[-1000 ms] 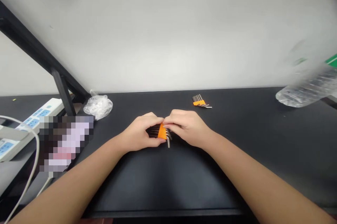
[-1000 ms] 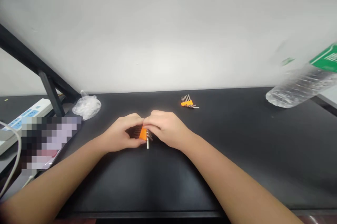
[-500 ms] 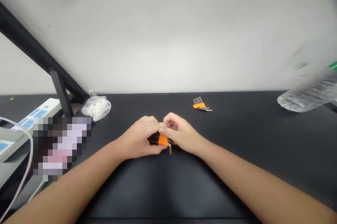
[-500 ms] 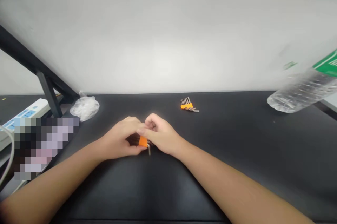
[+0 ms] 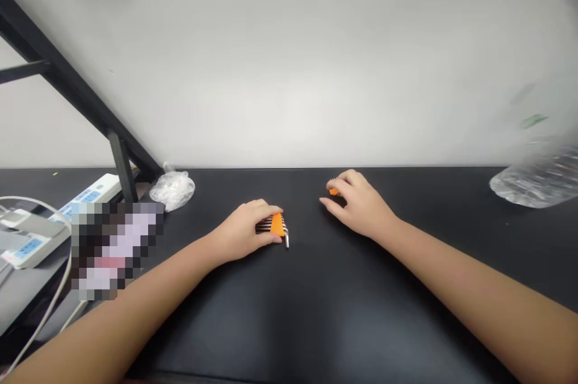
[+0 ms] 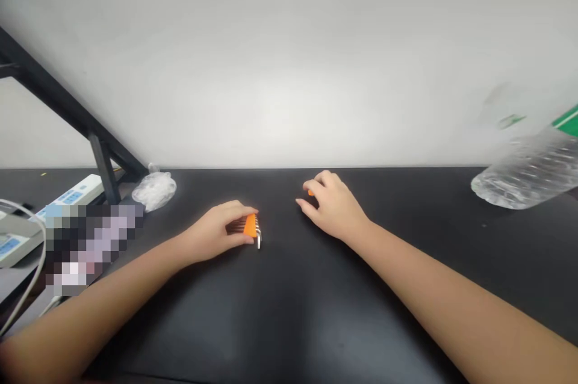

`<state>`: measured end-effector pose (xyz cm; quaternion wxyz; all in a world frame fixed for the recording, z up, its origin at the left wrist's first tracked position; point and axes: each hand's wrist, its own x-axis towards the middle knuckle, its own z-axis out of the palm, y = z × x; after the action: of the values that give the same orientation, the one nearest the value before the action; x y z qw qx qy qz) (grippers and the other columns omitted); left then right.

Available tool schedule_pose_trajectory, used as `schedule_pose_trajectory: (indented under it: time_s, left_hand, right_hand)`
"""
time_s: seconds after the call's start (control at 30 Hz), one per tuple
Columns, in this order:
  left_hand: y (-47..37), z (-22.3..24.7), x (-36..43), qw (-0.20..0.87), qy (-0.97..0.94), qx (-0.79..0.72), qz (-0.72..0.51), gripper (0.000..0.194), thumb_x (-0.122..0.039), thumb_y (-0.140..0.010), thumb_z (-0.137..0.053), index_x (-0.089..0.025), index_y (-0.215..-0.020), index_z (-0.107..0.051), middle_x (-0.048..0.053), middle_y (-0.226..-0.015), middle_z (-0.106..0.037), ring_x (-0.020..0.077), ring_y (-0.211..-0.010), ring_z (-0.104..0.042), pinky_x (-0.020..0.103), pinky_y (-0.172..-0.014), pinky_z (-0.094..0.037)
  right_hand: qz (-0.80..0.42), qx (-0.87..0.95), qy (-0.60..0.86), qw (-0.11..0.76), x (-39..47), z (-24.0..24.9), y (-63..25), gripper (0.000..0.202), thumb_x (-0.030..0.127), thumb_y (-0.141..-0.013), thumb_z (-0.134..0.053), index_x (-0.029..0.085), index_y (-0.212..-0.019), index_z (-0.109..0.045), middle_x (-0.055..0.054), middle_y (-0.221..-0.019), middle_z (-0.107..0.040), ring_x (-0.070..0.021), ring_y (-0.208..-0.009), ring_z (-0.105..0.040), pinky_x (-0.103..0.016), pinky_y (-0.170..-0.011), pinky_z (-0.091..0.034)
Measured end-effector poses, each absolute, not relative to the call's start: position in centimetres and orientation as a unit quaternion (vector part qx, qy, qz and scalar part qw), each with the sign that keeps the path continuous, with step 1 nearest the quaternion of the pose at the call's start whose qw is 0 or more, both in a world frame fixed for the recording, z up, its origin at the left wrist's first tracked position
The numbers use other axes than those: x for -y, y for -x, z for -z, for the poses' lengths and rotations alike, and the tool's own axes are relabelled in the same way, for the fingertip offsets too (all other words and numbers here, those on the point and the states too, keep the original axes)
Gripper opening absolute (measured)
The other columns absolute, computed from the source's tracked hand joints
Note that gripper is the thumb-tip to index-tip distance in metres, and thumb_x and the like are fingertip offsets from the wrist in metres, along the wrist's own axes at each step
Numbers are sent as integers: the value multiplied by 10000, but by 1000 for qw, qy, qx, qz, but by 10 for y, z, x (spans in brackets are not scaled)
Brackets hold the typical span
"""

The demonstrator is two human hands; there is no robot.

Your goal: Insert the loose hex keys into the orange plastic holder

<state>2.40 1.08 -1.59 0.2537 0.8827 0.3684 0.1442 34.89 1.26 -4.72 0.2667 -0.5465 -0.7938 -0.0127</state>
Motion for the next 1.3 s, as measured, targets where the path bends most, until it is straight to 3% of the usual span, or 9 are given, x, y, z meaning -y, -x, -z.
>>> schedule_pose_trajectory:
  time_s: [0.1,0.23,0.4,0.53,0.63,0.8,1.03,1.17,1.3]
  left_hand:
    - [-28,16,-24,223,-879,-402,-128,569,-496,-879,-735,-302,-1400,-617,86,-1218,-627,246,-1102,-599,411,-988,-493]
    - [-34,20,-57,160,-880,-433,-109,537,-543,-902,-678,-326,-1392,-642,94,-1236,-596,276,-1157,-554,467,-1015,-466]
    - [-44,23,-88,156,-877,-436,-127,535,-467,-923,-637,-249,-1412,-624,107,-1254,-589,253,-1158,-560,430,-1043,-464]
    - [-55,11,-54,61,-868,-460,-177,518,-383,-920,-634,-229,-1411,-582,130,-1351,-575,310,-1254,-507,494,-1063,-431]
    - [-69,2,-14,56,-930,-321,-172,441,-327,-941,-590,-240,-1373,-589,120,-1378,-579,304,-1287,-505,484,-1083,-412]
    - [-84,7,2,137,-938,-269,-172,517,-297,-897,-662,-195,-1390,-542,141,-1322,-616,293,-1196,-569,460,-1052,-458]
    - [-75,17,-14,303,-876,-292,-237,168,-357,-942,-679,-209,-1013,-716,75,-1044,-659,197,-974,-635,339,-898,-531]
    - [-71,6,-11,437,-814,-271,-271,198,-365,-899,-742,-176,-929,-694,83,-1031,-695,201,-976,-642,359,-921,-512]
    - [-72,5,-6,646,-671,-294,-216,303,-423,-888,-747,-145,-937,-635,54,-897,-700,155,-810,-649,304,-771,-517]
  right_hand:
    - [-22,820,519,239,-14,54,-345,133,287,-974,-576,194,-986,-670,-119,-1031,-608,-271,-974,-556,-415,-872,-482]
    - [-51,852,461,243,-7,45,-340,176,190,-1015,-472,192,-980,-645,-101,-1000,-626,-239,-941,-544,-377,-869,-472]
    - [15,855,480,195,6,30,-329,164,309,-1013,-546,184,-973,-643,-106,-958,-637,-234,-858,-556,-348,-753,-438]
    - [34,868,481,118,15,34,-317,161,310,-1034,-519,198,-1024,-634,-80,-864,-663,-213,-739,-585,-315,-620,-355]
    - [10,872,478,104,19,39,-313,186,249,-1046,-451,181,-965,-604,-86,-818,-678,-211,-701,-610,-315,-590,-328]
    - [-164,869,428,188,21,38,-313,147,249,-1026,-453,221,-931,-562,-24,-777,-657,-172,-628,-581,-301,-593,-367]
    - [-513,653,443,337,28,30,-305,288,481,-984,-588,226,-860,-536,26,-653,-557,-137,-573,-495,-276,-551,-398]
    - [-569,587,445,366,40,26,-297,322,531,-1027,-496,239,-1156,-537,24,-671,-585,-156,-588,-540,-298,-586,-467]
    - [-468,705,444,296,52,16,-290,567,488,-1000,-564,280,-1493,-376,-64,-1056,-708,-203,-814,-655,-345,-730,-530]
